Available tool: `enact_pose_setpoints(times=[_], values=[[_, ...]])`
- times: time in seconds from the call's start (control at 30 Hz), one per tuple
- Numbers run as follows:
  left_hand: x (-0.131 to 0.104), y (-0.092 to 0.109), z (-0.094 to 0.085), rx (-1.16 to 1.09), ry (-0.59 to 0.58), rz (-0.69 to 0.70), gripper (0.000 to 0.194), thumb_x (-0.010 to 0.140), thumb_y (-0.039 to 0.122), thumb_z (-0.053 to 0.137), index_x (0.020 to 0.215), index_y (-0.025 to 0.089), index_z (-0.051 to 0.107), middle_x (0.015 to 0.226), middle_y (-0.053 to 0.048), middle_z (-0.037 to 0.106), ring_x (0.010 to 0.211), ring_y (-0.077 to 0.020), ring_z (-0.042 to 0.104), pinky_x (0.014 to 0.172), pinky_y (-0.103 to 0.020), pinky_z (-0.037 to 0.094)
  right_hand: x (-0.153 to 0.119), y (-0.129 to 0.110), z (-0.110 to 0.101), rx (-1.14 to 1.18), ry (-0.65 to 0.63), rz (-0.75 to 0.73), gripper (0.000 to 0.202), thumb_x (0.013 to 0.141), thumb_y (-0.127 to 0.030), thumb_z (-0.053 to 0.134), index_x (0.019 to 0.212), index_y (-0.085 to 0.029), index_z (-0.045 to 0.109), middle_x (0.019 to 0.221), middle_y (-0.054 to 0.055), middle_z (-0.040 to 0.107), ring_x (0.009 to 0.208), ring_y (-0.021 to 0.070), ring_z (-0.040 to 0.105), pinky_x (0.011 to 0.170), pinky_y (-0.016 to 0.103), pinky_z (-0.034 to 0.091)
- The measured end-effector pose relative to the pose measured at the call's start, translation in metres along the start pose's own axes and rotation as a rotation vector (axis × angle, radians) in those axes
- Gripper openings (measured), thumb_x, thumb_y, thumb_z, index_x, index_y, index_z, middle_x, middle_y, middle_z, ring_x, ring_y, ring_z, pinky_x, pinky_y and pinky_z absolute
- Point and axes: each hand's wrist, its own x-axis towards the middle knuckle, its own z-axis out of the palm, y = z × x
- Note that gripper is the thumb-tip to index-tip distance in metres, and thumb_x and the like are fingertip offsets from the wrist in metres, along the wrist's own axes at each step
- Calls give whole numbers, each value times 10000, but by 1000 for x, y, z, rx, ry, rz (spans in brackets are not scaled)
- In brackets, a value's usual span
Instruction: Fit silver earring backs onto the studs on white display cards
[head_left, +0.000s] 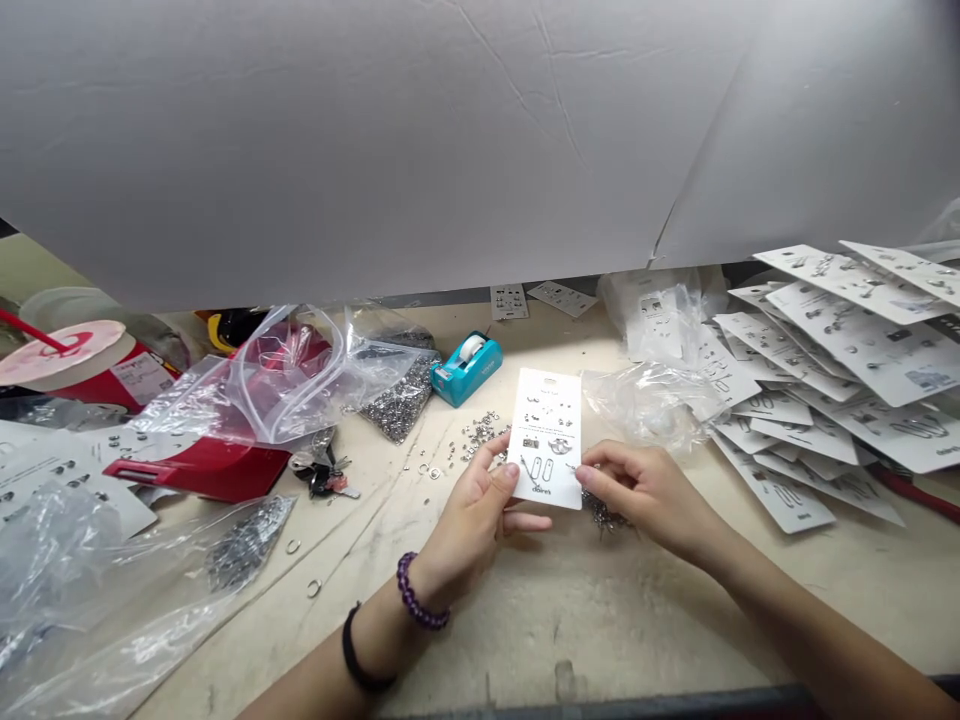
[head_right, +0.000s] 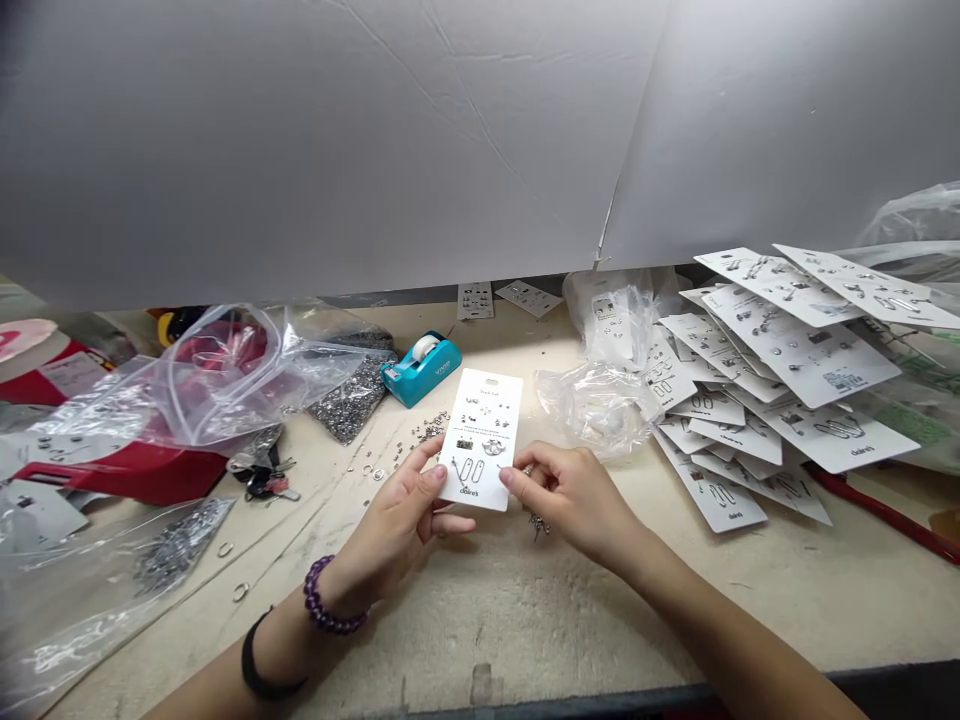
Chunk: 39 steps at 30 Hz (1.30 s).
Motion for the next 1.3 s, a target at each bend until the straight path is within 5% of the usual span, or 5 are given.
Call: enact_pose_setpoints(times=[0.27,0.47,0.67,1.03,1.3], values=[[-5,-1,3,97,-27,67,418,790,309,566,1136,195,361,1007,-91,639,819,-193,637,535,-253,561,4,9,14,256,-12,97,324,757,-462,554,655,-165,475,504,-48,453,446,65,375,413,189,277],[-2,0,2,134,67,49,373,750,350,602,1009,182,393,911,-68,664,732,-171,645,533,-248,547,0,4,22,268,1,74,288,753,-432,563,661,-176,468,489,-61,422,426,64,364,407,189,284],[3,9,-7,126,123,146,302,774,320,580,984,188,407,930,-34,638,718,-126,629,550,-231,552,0,2,18,329,-54,-12,289,826,-445,446,867,-173,532,523,-48,430,472,89,407,450,212,328],[6,25,-18,-56,-5,171,346,769,295,601,1075,216,459,795,13,606,564,-66,566,470,-170,510,55,1,15,-532,-12,-272,222,870,-214,404,885,-190,625,850,51,642,769,164,577,648,268,416],[6,24,-21,-266,-80,73,292,744,229,633,1001,218,495,704,44,580,522,-49,545,432,-133,468,93,10,17,-624,103,-296,197,866,-192,449,904,-173,642,917,71,599,783,170,569,656,274,421]])
